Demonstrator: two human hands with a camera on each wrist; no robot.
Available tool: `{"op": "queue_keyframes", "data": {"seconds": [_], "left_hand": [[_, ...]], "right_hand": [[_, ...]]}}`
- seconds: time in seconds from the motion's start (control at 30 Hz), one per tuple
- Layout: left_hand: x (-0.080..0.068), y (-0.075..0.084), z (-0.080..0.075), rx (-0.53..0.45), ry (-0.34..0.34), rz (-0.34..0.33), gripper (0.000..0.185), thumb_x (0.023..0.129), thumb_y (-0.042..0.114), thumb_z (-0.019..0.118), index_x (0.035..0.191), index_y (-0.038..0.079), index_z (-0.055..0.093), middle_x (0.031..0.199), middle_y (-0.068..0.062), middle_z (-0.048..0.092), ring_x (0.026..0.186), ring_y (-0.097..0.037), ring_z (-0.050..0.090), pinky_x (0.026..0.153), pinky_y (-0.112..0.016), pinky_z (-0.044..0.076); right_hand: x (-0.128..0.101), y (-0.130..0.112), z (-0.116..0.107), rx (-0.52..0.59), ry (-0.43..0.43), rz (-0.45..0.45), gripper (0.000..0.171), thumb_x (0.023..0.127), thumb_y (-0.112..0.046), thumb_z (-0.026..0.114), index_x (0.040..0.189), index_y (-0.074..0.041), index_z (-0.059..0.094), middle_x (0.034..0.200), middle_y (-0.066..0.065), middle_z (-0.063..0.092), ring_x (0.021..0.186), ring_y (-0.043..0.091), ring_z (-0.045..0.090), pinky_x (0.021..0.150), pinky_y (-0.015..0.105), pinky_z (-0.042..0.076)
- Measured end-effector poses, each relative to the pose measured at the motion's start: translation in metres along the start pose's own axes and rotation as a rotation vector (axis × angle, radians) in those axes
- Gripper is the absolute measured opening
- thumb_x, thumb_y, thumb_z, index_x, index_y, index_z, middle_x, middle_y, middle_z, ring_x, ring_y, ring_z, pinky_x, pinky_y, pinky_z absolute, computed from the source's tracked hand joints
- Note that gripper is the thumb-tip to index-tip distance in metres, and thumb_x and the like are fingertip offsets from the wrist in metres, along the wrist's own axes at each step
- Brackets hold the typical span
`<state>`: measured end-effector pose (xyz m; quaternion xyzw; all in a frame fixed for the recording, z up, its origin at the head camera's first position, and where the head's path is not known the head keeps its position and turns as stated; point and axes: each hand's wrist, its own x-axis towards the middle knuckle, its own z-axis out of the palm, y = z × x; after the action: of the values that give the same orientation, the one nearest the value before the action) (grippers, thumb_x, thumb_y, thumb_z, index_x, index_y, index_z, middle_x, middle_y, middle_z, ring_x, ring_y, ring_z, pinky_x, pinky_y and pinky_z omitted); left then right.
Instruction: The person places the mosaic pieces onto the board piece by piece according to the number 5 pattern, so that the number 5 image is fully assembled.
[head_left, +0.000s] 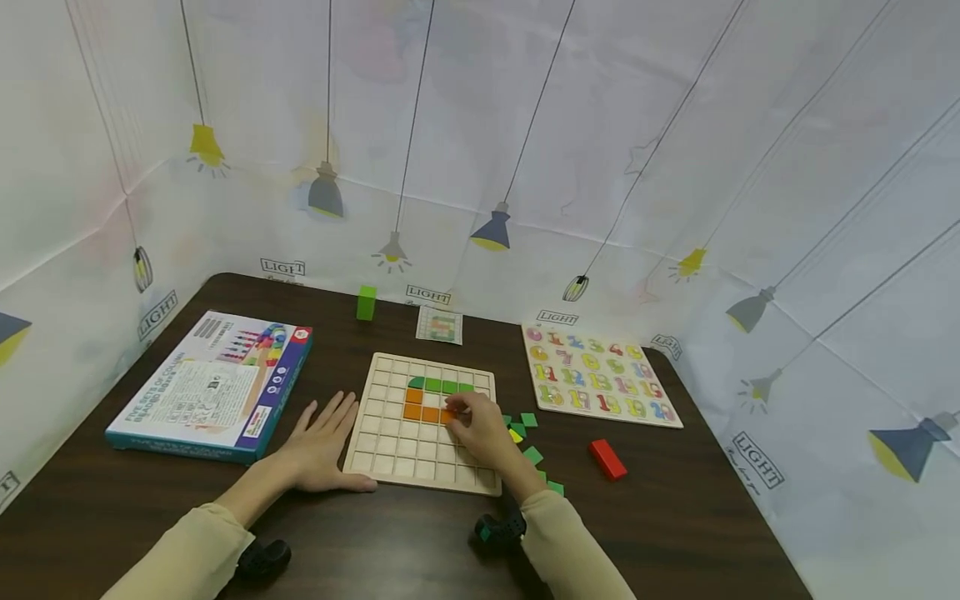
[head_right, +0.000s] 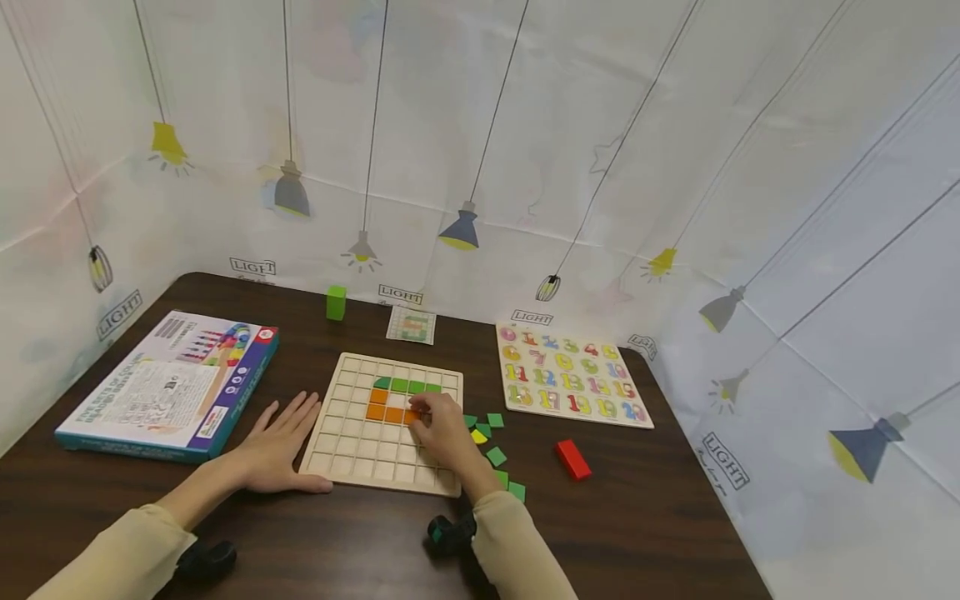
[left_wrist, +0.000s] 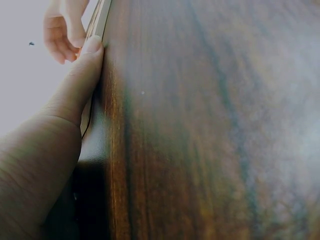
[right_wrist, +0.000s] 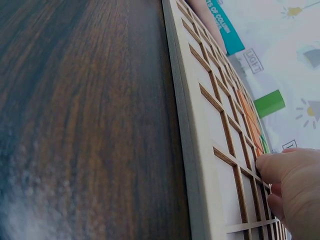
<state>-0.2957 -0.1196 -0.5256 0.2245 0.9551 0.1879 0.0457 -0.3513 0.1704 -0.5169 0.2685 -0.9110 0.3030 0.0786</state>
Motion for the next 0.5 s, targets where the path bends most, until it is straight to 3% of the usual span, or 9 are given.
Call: {"op": "queue_keyframes", "data": {"seconds": [0.07,0.2,0.3,0.5], "left_hand": [[-0.006,-0.007,0.001,0.009,0.004,-0.023,0.130,0.063,0.088,0.050,0.150,-0.002,0.015,0.156,-0.019,0.009,0.142,-0.035,0.003,0.108,-0.058,-0.002],[-0.009,-0.016,0.004,-0.009,0.034,-0.008,0.129,0.064,0.087,0.050,0.150,-0.002,0.015,0.156,-0.019,0.009,0.142,-0.034,0.002,0.108,-0.058,-0.004],[-0.006,-0.014,0.005,-0.049,0.053,0.029,0.127,0.065,0.084,0.053,0.149,-0.004,0.017,0.154,-0.021,0.011,0.142,-0.036,0.002,0.107,-0.059,-0.005],[0.000,-0.005,0.004,-0.029,0.028,0.021,0.127,0.065,0.085,0.051,0.149,-0.003,0.016,0.155,-0.020,0.009,0.142,-0.034,0.002,0.108,-0.058,-0.003]], "right_hand": [[0.004,-0.004,0.007,0.008,-0.013,-0.018,0.027,0.086,-0.006,0.067,0.113,-0.004,0.063,0.103,0.005,0.064,0.095,0.017,0.058,0.077,0.027,0.051],[0.005,-0.008,0.009,0.030,0.010,-0.008,0.028,0.085,-0.004,0.069,0.112,-0.003,0.064,0.103,0.005,0.064,0.092,0.017,0.059,0.076,0.027,0.051],[0.001,-0.004,0.004,0.044,0.048,-0.001,0.027,0.084,-0.002,0.069,0.111,-0.002,0.064,0.102,0.006,0.063,0.090,0.017,0.060,0.074,0.027,0.052],[-0.007,0.010,-0.012,0.012,0.136,-0.038,0.019,0.089,0.002,0.060,0.107,0.000,0.064,0.097,0.008,0.065,0.086,0.019,0.062,0.072,0.028,0.053]]}}
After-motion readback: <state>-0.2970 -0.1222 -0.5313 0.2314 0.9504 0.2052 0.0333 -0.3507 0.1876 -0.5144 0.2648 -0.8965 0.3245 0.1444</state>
